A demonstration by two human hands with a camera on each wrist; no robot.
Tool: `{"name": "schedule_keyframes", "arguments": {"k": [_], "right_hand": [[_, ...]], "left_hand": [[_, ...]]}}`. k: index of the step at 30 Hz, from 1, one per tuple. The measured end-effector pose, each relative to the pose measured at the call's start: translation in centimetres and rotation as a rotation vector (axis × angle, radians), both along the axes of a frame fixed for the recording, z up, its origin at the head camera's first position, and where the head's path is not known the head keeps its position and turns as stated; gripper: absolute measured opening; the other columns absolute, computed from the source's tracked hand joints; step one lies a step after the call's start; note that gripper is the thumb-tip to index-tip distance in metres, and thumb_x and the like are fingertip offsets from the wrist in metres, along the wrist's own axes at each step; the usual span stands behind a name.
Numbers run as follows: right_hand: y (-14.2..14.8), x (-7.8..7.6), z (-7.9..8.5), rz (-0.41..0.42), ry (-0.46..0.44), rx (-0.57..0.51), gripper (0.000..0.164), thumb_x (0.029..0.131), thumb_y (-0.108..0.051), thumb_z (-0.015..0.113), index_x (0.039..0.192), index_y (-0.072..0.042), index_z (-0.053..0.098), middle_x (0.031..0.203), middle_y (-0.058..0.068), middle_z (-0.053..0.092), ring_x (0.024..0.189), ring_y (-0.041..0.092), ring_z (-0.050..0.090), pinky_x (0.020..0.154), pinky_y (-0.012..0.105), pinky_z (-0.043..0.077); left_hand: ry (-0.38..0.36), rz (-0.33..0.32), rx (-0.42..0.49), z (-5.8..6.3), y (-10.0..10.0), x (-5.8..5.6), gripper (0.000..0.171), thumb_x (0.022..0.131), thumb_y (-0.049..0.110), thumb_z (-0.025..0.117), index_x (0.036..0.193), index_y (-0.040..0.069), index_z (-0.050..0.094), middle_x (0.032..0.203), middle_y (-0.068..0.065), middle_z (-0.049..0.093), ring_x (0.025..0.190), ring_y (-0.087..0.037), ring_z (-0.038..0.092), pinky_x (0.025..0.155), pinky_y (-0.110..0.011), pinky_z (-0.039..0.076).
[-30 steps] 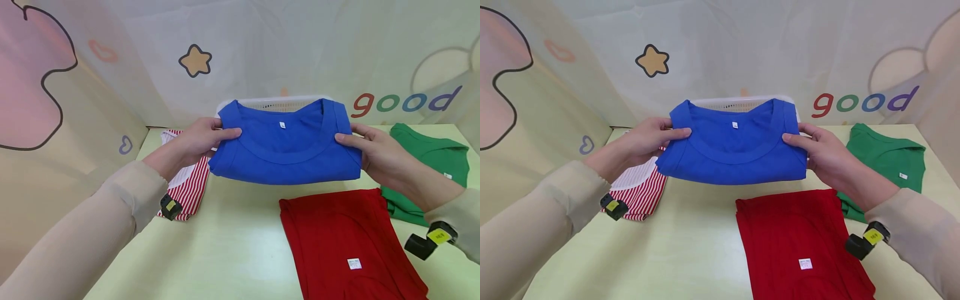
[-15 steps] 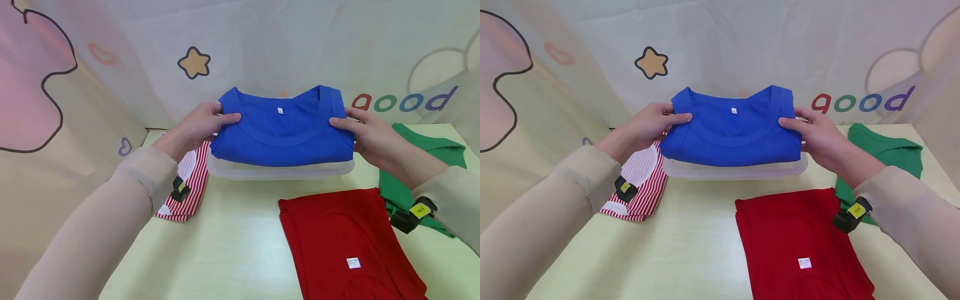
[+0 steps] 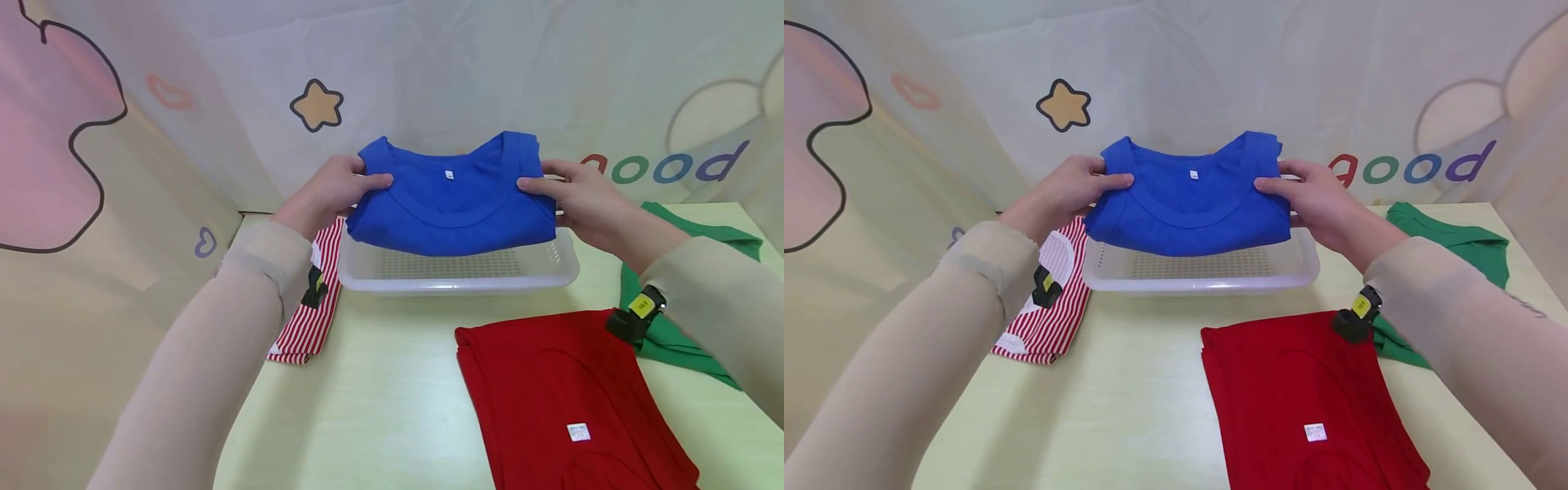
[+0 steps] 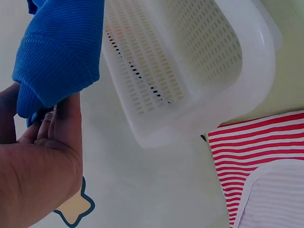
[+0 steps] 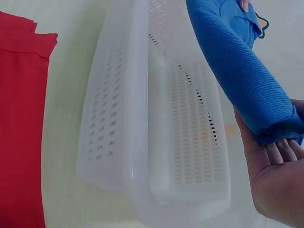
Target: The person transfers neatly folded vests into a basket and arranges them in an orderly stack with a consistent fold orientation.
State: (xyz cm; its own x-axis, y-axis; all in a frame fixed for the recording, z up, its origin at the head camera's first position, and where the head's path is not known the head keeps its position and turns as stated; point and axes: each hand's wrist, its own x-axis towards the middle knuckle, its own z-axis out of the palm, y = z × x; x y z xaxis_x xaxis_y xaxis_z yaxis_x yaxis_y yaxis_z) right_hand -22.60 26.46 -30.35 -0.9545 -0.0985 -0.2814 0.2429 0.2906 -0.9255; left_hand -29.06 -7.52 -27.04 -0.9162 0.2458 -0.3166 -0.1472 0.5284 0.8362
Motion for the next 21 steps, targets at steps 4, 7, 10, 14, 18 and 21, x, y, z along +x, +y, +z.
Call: {"name": "schedule_keyframes", "arguments": {"k": [4,7,10,14,18,21], "right_hand": [[-0.5,-0.4,-0.1,-0.005,0.002,0.002,0.08,0.107,-0.043,0.064,0.17,-0.012,0.025,0.172,0.019,0.032,0.148,0.04,0.047,0.112,0.047,0.048],[-0.5,-0.5,-0.3,-0.008,0.002,0.012,0.078,0.108,-0.041,0.063,0.17,-0.011,0.026,0.171,0.02,0.032,0.148,0.041,0.046,0.113,0.049,0.047],[-0.4,-0.6,-0.5,0.002,0.002,0.031,0.078,0.109,-0.038,0.062,0.17,-0.008,0.024,0.171,0.022,0.031,0.149,0.044,0.045,0.115,0.054,0.045],[-0.5,-0.9,-1.2,0.028,-0.001,0.074,0.079,0.11,-0.034,0.061,0.17,-0.004,0.019,0.17,0.027,0.03,0.148,0.05,0.044,0.115,0.061,0.043],[-0.8,-1.2,-1.8,0.039,-0.014,0.115,0.078,0.11,-0.031,0.061,0.169,-0.002,0.019,0.168,0.03,0.033,0.146,0.051,0.046,0.113,0.064,0.044],[-1.0,-1.4,-2.1,0.05,-0.019,0.144,0.077,0.111,-0.029,0.061,0.169,0.0,0.02,0.165,0.032,0.036,0.143,0.052,0.048,0.112,0.065,0.046]], "left_hand": [[-0.006,0.005,-0.019,-0.3,-0.1,-0.2,0.056,0.108,0.033,0.066,0.153,0.002,0.052,0.151,-0.015,0.058,0.132,-0.033,0.063,0.114,-0.05,0.051],[-0.004,-0.001,-0.021,-0.6,0.0,-0.3,0.058,0.108,0.031,0.066,0.155,0.002,0.05,0.154,-0.015,0.056,0.134,-0.034,0.061,0.115,-0.051,0.05],[0.01,-0.009,-0.05,-0.9,0.3,-0.5,0.06,0.108,0.031,0.066,0.157,0.001,0.048,0.156,-0.016,0.054,0.136,-0.036,0.06,0.114,-0.052,0.05],[0.031,-0.034,-0.138,-1.7,1.1,-0.8,0.064,0.108,0.031,0.066,0.159,0.0,0.044,0.158,-0.018,0.052,0.137,-0.039,0.059,0.113,-0.053,0.051],[0.054,-0.07,-0.223,-2.7,1.7,-1.0,0.064,0.108,0.032,0.066,0.158,-0.002,0.045,0.155,-0.021,0.054,0.133,-0.04,0.062,0.11,-0.052,0.053],[0.066,-0.087,-0.267,-3.3,2.0,-1.0,0.063,0.108,0.033,0.066,0.157,-0.002,0.046,0.154,-0.022,0.055,0.13,-0.039,0.064,0.108,-0.051,0.055]]}}
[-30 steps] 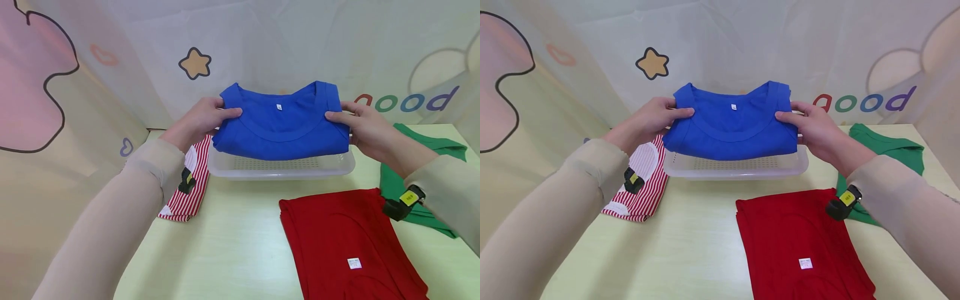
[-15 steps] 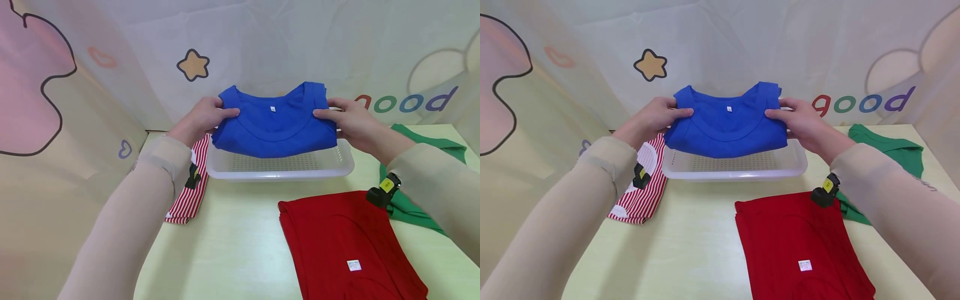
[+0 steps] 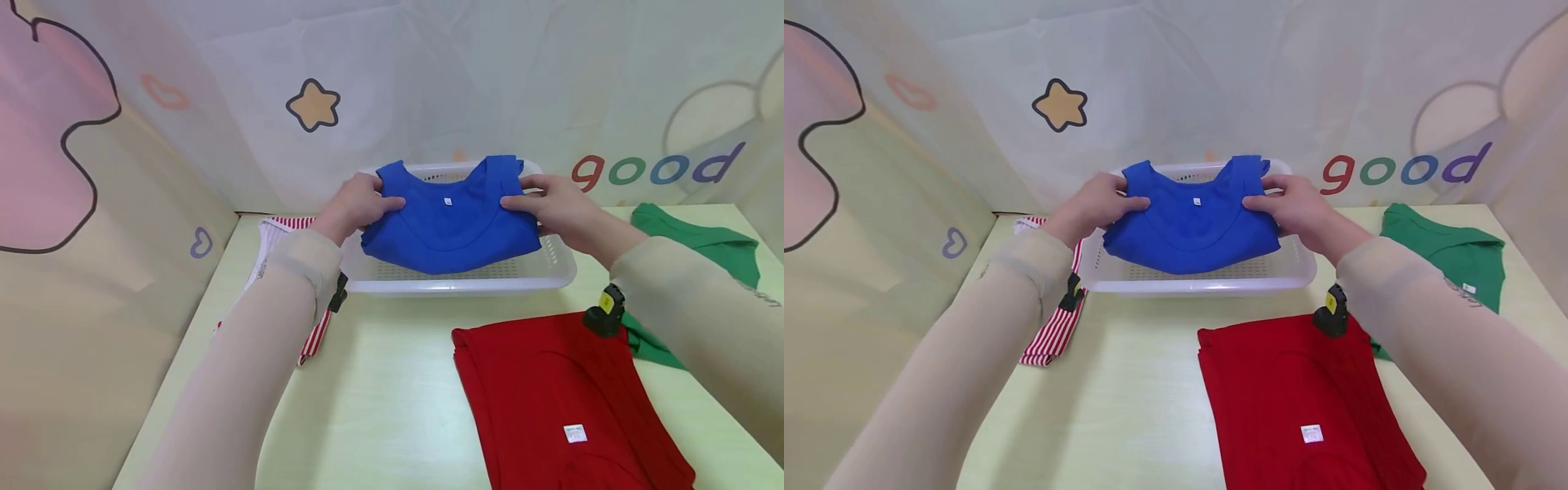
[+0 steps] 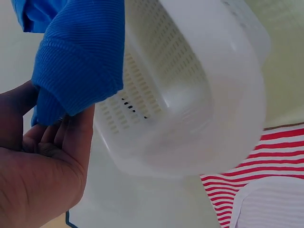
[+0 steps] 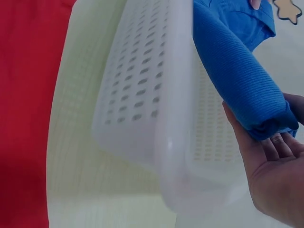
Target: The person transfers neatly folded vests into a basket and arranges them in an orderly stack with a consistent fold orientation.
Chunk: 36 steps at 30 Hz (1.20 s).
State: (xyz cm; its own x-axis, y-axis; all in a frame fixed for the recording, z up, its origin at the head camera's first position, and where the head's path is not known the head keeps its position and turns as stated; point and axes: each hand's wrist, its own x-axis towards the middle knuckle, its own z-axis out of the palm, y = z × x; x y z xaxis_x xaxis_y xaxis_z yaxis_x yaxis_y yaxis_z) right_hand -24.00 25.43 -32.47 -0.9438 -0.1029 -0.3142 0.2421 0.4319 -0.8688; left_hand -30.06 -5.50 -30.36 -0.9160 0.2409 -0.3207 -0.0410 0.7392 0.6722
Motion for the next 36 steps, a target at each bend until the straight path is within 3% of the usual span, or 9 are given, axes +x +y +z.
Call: {"name": "schedule_keyframes", "arguments": {"k": [7,14,21,27,31,36], "right_hand": [[-0.3,-0.5,-1.0,0.041,0.008,0.112,0.072,0.11,-0.025,0.062,0.165,0.004,0.025,0.159,0.036,0.041,0.138,0.055,0.052,0.107,0.063,0.05],[-1.1,-1.1,-2.0,0.11,0.068,0.277,0.058,0.109,-0.022,0.063,0.152,0.009,0.042,0.142,0.036,0.054,0.121,0.054,0.064,0.097,0.059,0.057],[-1.8,-1.6,-1.9,0.144,0.052,0.301,0.06,0.109,-0.022,0.064,0.154,0.009,0.04,0.147,0.037,0.051,0.122,0.054,0.064,0.096,0.058,0.058],[-1.7,-1.8,-2.1,0.145,0.061,0.33,0.058,0.109,-0.02,0.062,0.154,0.01,0.04,0.147,0.038,0.051,0.122,0.055,0.064,0.098,0.06,0.057],[-1.7,-1.8,-2.5,0.155,0.082,0.361,0.056,0.108,-0.017,0.063,0.151,0.011,0.042,0.143,0.039,0.054,0.118,0.054,0.065,0.097,0.058,0.059],[-1.7,-1.6,-3.0,0.181,0.089,0.382,0.047,0.107,-0.011,0.063,0.146,0.011,0.048,0.134,0.037,0.06,0.108,0.049,0.07,0.084,0.05,0.065]], "left_hand": [[0.041,-0.041,-0.068,-1.1,1.0,-0.2,0.063,0.108,0.029,0.066,0.157,-0.005,0.045,0.155,-0.023,0.053,0.13,-0.036,0.062,0.109,-0.047,0.055],[0.066,-0.063,-0.136,-1.8,1.9,-0.6,0.054,0.107,0.026,0.067,0.149,-0.005,0.054,0.142,-0.022,0.062,0.113,-0.031,0.065,0.099,-0.044,0.06],[0.082,-0.098,-0.257,-2.2,2.3,-0.8,0.049,0.106,0.027,0.07,0.141,-0.006,0.059,0.13,-0.02,0.067,0.102,-0.03,0.069,0.088,-0.042,0.063],[0.059,-0.067,-0.243,-2.2,2.3,-1.0,0.056,0.107,0.026,0.069,0.15,-0.006,0.053,0.141,-0.022,0.064,0.113,-0.035,0.07,0.094,-0.044,0.062],[0.038,-0.05,-0.24,-2.5,2.3,-1.0,0.043,0.107,0.018,0.066,0.143,-0.006,0.06,0.139,-0.023,0.064,0.109,-0.037,0.075,0.089,-0.044,0.064],[0.06,-0.051,-0.292,-2.9,2.5,-0.9,0.03,0.105,0.009,0.064,0.131,-0.005,0.067,0.135,-0.024,0.067,0.101,-0.035,0.077,0.081,-0.04,0.066]]}}
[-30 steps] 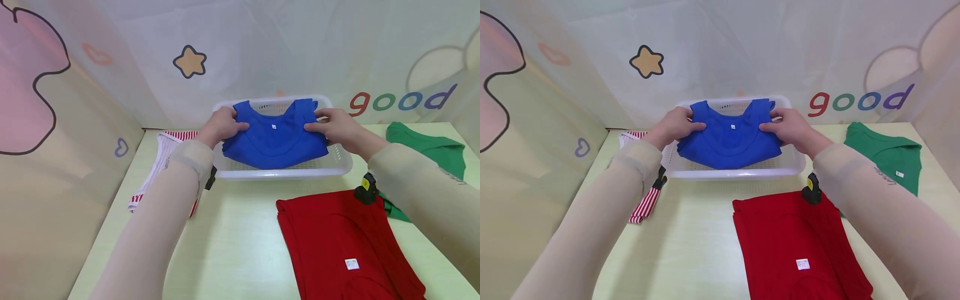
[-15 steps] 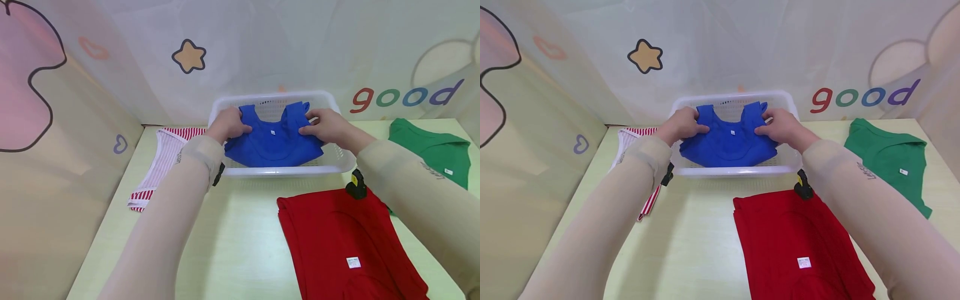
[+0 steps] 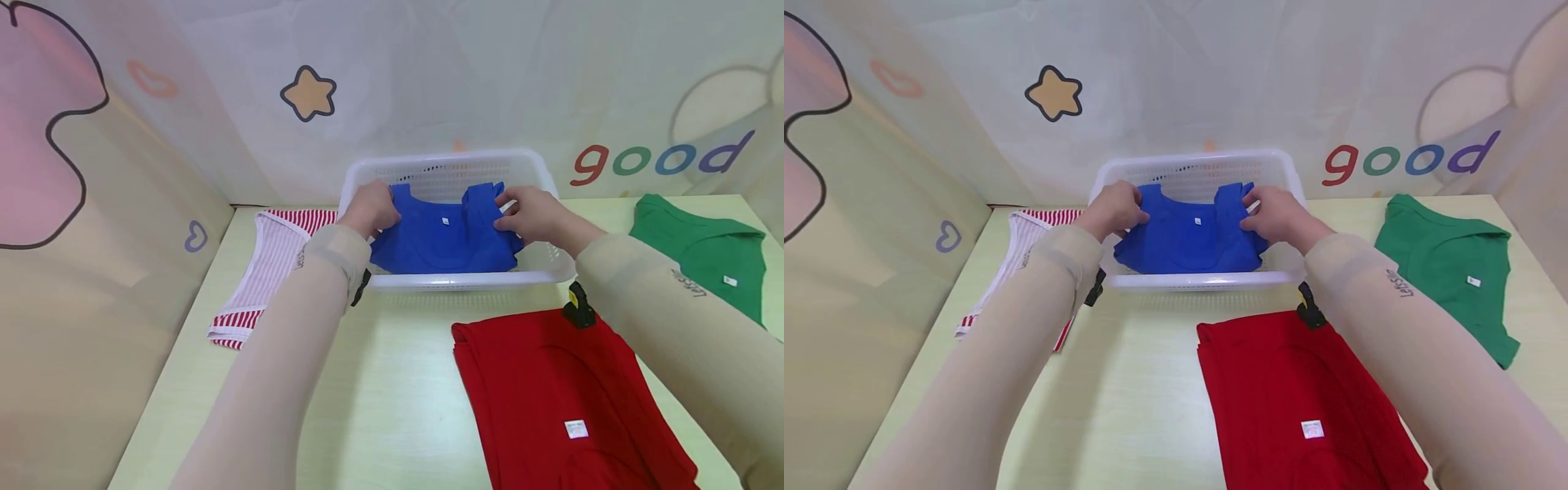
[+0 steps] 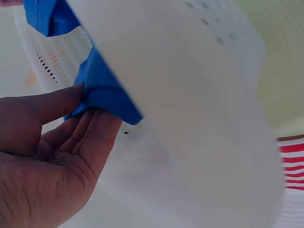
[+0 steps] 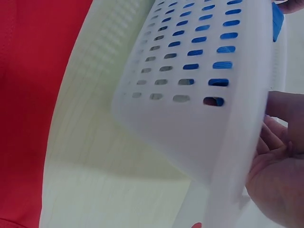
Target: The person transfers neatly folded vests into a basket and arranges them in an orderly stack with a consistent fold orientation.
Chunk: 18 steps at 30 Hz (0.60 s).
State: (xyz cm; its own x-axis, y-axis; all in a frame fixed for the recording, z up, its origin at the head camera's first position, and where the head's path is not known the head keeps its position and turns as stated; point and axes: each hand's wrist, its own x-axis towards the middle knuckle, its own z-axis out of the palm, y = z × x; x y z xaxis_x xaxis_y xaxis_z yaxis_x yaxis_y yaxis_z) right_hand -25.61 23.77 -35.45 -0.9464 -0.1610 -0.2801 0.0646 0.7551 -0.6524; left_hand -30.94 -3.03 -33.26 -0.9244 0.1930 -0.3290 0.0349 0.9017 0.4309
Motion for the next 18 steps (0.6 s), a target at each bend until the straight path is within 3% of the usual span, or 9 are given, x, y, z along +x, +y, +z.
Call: {"name": "schedule_keyframes", "arguments": {"k": [4,10,18], "right_hand": [[0.2,0.1,0.0,0.001,-0.001,0.008,0.047,0.106,-0.011,0.064,0.145,0.01,0.049,0.133,0.037,0.061,0.107,0.049,0.071,0.082,0.049,0.066],[0.6,-0.1,1.0,0.012,-0.036,0.018,0.057,0.106,-0.02,0.066,0.149,0.01,0.045,0.137,0.04,0.058,0.116,0.051,0.068,0.078,0.047,0.066],[1.9,-0.4,3.2,-0.001,-0.087,0.0,0.066,0.107,-0.026,0.065,0.154,0.01,0.038,0.143,0.04,0.054,0.125,0.054,0.063,0.079,0.049,0.066]], "left_hand": [[0.012,0.01,-0.023,-0.2,0.0,0.0,0.03,0.104,0.007,0.061,0.131,-0.005,0.066,0.132,-0.023,0.068,0.097,-0.034,0.077,0.074,-0.039,0.066],[-0.075,0.095,0.047,0.1,-0.6,-0.2,0.033,0.106,0.009,0.062,0.134,-0.007,0.059,0.114,-0.022,0.073,0.095,-0.033,0.079,0.069,-0.036,0.066],[-0.094,0.135,0.158,2.3,-1.8,0.3,0.046,0.106,0.012,0.066,0.149,0.003,0.052,0.137,-0.02,0.062,0.109,-0.036,0.074,0.082,-0.043,0.066]]}}
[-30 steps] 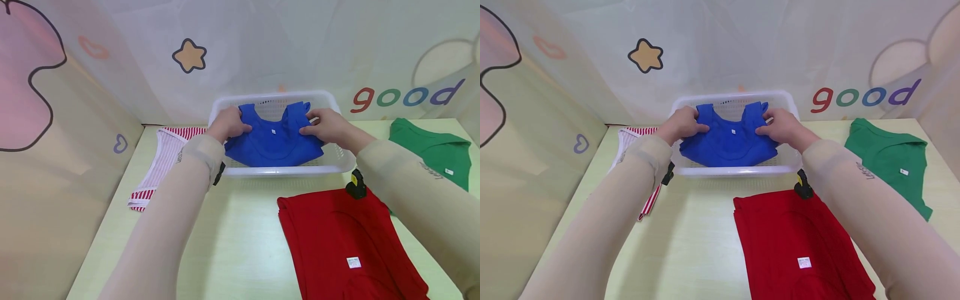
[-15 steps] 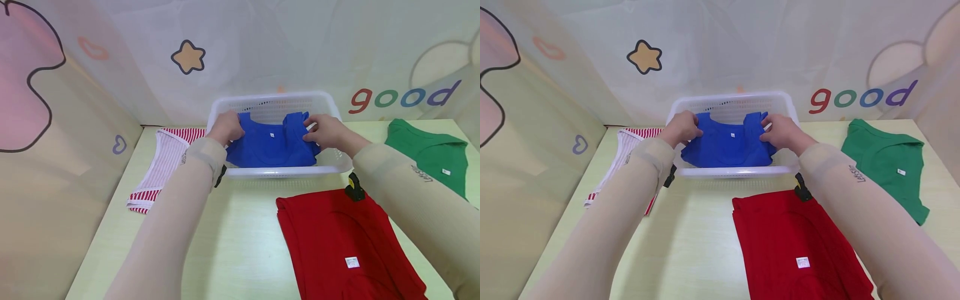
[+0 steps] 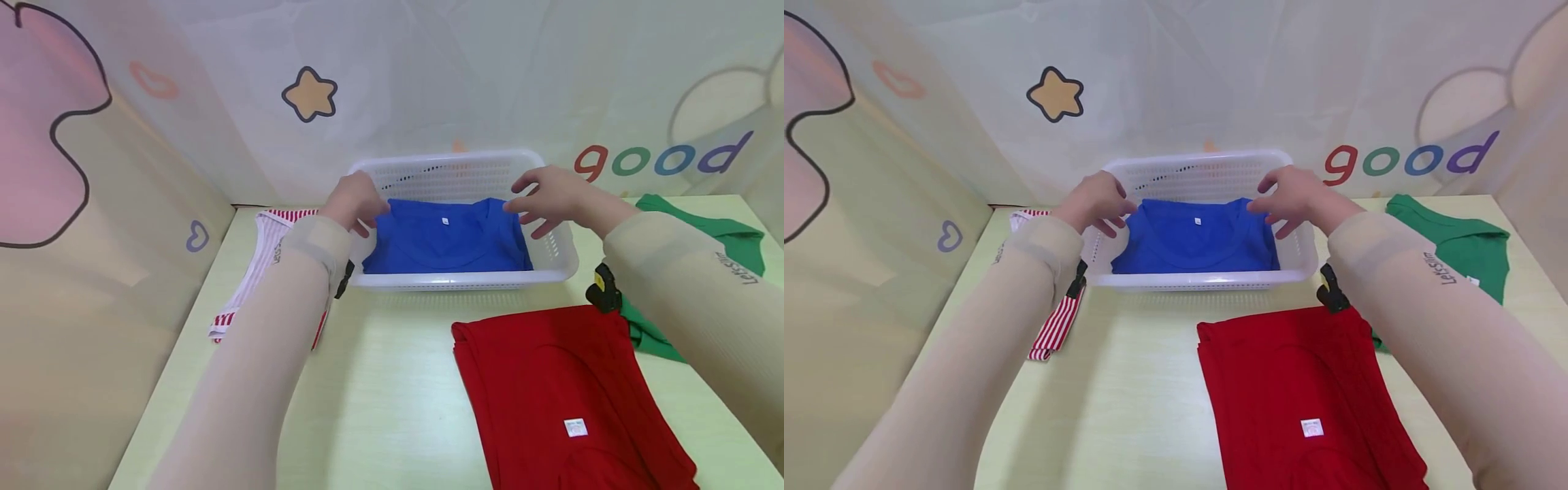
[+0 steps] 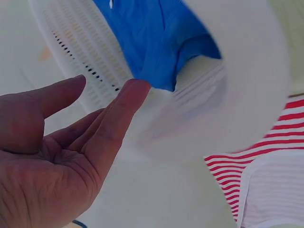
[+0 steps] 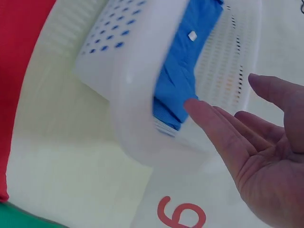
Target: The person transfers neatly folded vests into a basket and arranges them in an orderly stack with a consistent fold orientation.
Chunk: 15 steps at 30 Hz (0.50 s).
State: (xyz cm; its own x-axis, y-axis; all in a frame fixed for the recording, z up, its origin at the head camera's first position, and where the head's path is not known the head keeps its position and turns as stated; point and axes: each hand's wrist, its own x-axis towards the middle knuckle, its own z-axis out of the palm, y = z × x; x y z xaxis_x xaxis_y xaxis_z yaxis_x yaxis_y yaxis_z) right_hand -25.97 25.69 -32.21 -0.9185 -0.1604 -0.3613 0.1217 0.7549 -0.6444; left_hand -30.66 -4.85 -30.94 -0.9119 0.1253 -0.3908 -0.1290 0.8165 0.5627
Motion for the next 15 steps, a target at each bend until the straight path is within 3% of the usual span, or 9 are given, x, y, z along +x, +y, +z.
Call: {"name": "schedule_keyframes", "arguments": {"k": [6,10,15], "right_hand": [[1.0,0.1,0.9,0.01,-0.023,-0.081,0.065,0.109,-0.026,0.063,0.155,0.01,0.036,0.147,0.04,0.052,0.129,0.052,0.063,0.083,0.049,0.065],[1.5,0.2,1.6,0.015,-0.022,-0.117,0.063,0.109,-0.026,0.063,0.156,0.008,0.037,0.148,0.037,0.054,0.126,0.047,0.067,0.084,0.049,0.065],[2.2,0.6,2.8,0.032,-0.001,-0.126,0.063,0.109,-0.024,0.063,0.158,0.006,0.037,0.15,0.035,0.054,0.122,0.041,0.071,0.086,0.049,0.065]], "left_hand": [[0.003,-0.022,0.068,1.8,-0.7,0.6,0.047,0.106,0.017,0.067,0.15,0.008,0.053,0.137,-0.017,0.063,0.113,-0.036,0.072,0.085,-0.043,0.066],[-0.014,-0.034,0.071,3.2,-0.8,0.8,0.043,0.107,0.019,0.067,0.145,0.003,0.055,0.139,-0.019,0.064,0.115,-0.034,0.072,0.086,-0.042,0.065],[-0.029,-0.079,0.087,4.8,-0.8,1.4,0.049,0.107,0.021,0.066,0.149,0.0,0.051,0.142,-0.019,0.063,0.12,-0.032,0.071,0.087,-0.04,0.065]]}}
